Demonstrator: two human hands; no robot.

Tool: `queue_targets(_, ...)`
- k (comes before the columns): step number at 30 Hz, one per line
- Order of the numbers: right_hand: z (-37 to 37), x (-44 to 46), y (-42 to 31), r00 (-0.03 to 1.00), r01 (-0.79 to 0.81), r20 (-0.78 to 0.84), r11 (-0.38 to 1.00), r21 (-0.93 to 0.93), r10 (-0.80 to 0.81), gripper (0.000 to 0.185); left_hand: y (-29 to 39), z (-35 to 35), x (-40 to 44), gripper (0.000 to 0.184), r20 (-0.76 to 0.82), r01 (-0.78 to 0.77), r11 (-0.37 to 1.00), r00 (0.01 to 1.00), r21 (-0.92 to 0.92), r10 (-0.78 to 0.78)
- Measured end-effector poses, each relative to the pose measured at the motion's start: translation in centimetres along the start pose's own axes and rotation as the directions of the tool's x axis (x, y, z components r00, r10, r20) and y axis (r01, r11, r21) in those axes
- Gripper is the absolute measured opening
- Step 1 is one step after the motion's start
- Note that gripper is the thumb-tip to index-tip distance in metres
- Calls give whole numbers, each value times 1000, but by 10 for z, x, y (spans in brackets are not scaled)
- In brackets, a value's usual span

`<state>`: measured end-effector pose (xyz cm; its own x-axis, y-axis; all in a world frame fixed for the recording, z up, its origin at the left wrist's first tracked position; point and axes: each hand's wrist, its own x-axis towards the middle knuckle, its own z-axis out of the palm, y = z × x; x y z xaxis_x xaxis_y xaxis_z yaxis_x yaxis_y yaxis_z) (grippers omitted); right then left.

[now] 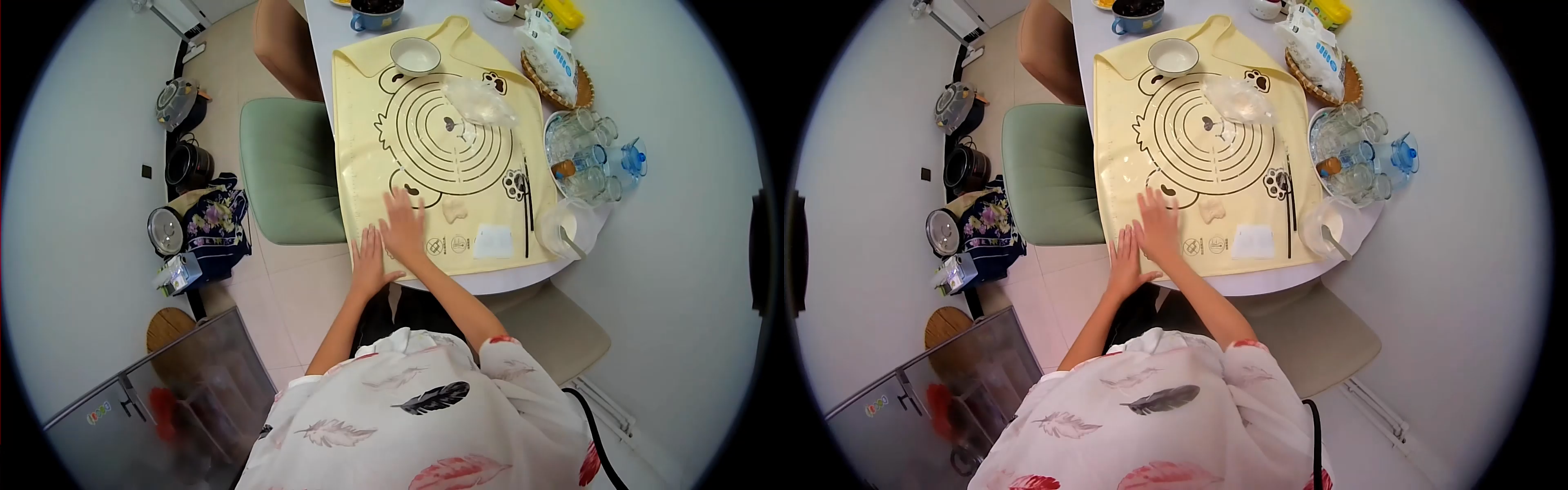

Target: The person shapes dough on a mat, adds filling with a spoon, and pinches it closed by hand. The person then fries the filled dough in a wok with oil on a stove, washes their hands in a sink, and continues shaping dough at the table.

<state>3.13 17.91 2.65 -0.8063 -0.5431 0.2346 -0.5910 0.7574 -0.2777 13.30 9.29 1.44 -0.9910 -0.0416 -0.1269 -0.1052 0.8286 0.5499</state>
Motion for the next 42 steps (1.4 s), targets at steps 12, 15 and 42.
queue_targets(12, -7, -25, 46, 804, -130, -236, 549, 826, 546, 44, 0, 1, -3, 115, 15, 20, 1000, 1000, -4, -20)
queue_targets(15, -21, -24, 50, 691, -110, -122, 271, 956, 713, 42, 1, 1, -5, 115, -8, -1, 1000, 1000, -7, 1)
queue_targets(42, 23, 26, 14, 992, -26, -124, 997, -71, 17, 53, 0, 3, -8, 114, -6, 8, 1000, 1000, 5, -8)
